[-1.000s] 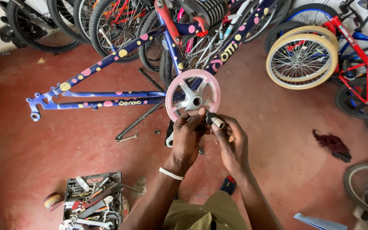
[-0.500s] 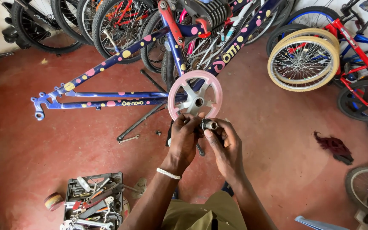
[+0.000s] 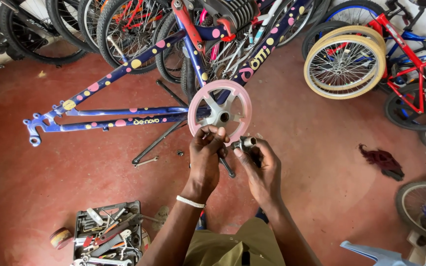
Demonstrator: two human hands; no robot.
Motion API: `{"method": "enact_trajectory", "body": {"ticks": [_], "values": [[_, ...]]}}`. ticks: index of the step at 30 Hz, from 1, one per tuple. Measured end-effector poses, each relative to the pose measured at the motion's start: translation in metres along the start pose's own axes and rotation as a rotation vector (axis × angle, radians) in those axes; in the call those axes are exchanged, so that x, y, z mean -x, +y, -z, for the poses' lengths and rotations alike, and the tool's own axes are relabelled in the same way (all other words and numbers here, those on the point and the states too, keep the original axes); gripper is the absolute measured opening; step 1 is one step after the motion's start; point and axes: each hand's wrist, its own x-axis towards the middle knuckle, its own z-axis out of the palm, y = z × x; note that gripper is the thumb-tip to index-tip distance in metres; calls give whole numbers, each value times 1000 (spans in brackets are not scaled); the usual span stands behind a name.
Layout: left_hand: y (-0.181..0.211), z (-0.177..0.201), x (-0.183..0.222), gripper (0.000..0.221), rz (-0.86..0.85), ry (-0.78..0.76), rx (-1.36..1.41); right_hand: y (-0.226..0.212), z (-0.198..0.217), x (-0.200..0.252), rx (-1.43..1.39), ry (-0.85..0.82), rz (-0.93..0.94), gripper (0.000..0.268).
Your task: Loosening and removing the crank bolt from a bicycle using a tool and manual unscrewing.
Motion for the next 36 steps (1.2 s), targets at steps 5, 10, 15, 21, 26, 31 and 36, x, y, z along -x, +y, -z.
{"method": "enact_trajectory", "body": {"ticks": [5, 10, 15, 21, 26, 31, 36], "values": [[17, -1, 1, 14, -191, 138, -298, 2, 4, -7, -22, 44, -14, 16], [10, 14, -3, 27, -266, 412, -803, 8, 5, -13, -52, 61, -54, 16], [-15, 37, -2, 35, -236, 394, -930, -2, 2, -18, 115, -13, -164, 38], [-3, 32, 11, 59, -45, 270, -973, -5, -4, -38, 454, -152, -62, 40], [-4, 34, 11, 62, 65, 228, -1008, -6, -11, -48, 630, -261, -13, 44], [-8, 30, 10, 59, 124, 214, -969, -1, -11, -55, 740, -328, -22, 46], [-16, 33, 8, 57, 69, 239, -964, 2, -11, -60, 502, -301, -53, 44]]}}
